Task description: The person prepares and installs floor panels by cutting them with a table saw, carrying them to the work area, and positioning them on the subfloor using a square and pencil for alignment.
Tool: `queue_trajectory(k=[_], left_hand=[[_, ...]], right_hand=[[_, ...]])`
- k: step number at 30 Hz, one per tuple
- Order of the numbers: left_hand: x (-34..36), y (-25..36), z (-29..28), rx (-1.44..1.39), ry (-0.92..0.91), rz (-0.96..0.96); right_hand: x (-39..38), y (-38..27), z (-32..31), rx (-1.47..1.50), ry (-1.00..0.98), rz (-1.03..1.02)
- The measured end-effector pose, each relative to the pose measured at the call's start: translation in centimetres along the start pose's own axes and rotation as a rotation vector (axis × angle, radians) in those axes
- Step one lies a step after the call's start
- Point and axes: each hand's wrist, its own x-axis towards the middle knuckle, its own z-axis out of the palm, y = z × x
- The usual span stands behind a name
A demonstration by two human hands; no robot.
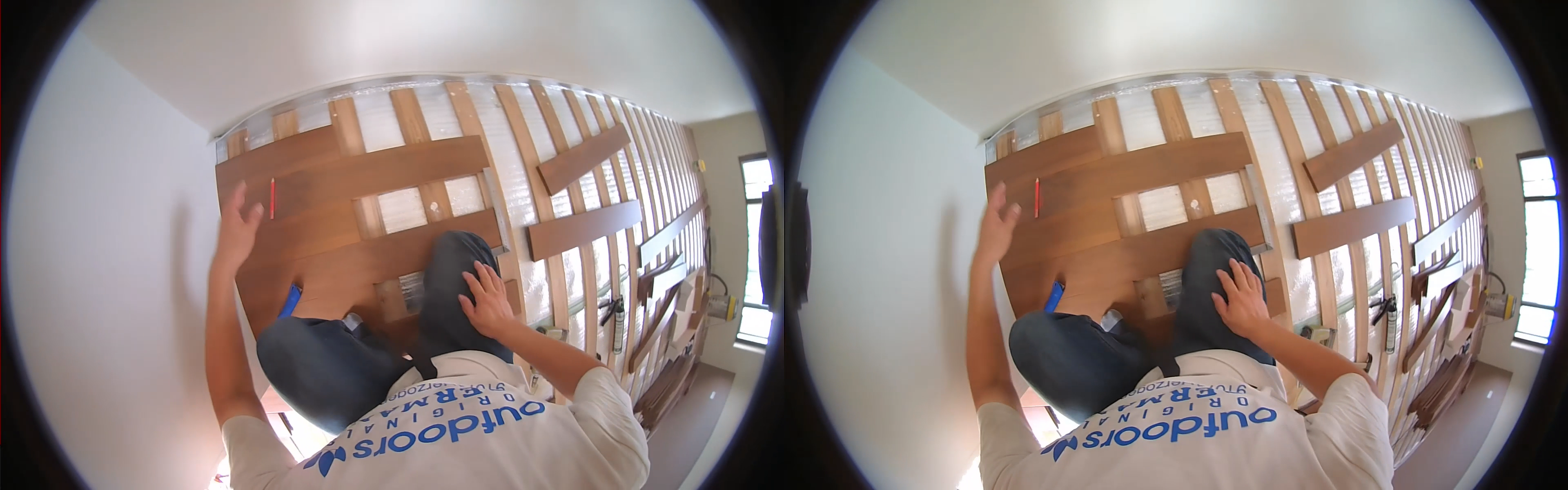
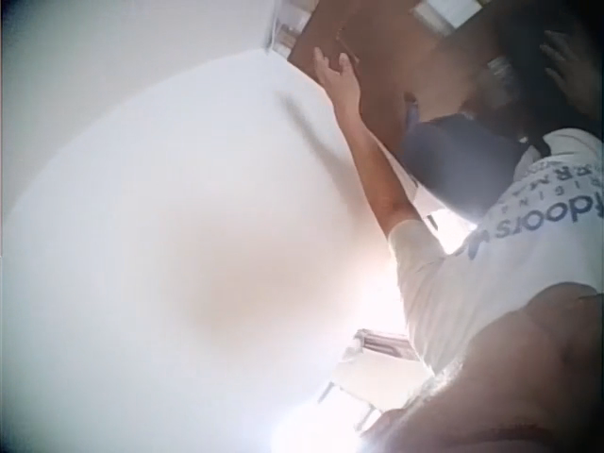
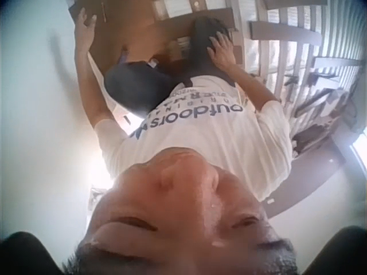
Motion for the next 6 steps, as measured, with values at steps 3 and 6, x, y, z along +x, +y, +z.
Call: queue_trajectory(k=[3, 6], left_hand=[[-4.5, 20.7, -6.9, -0.299, 0.089, 0.389], [-8.0, 30.6, -8.3, -0.350, 0.106, 0.937]], right_hand=[[0.4, -0.2, -0.1, 0.043, 0.016, 0.013], [0.4, 0.4, -0.1, 0.099, 0.010, -0.016]])
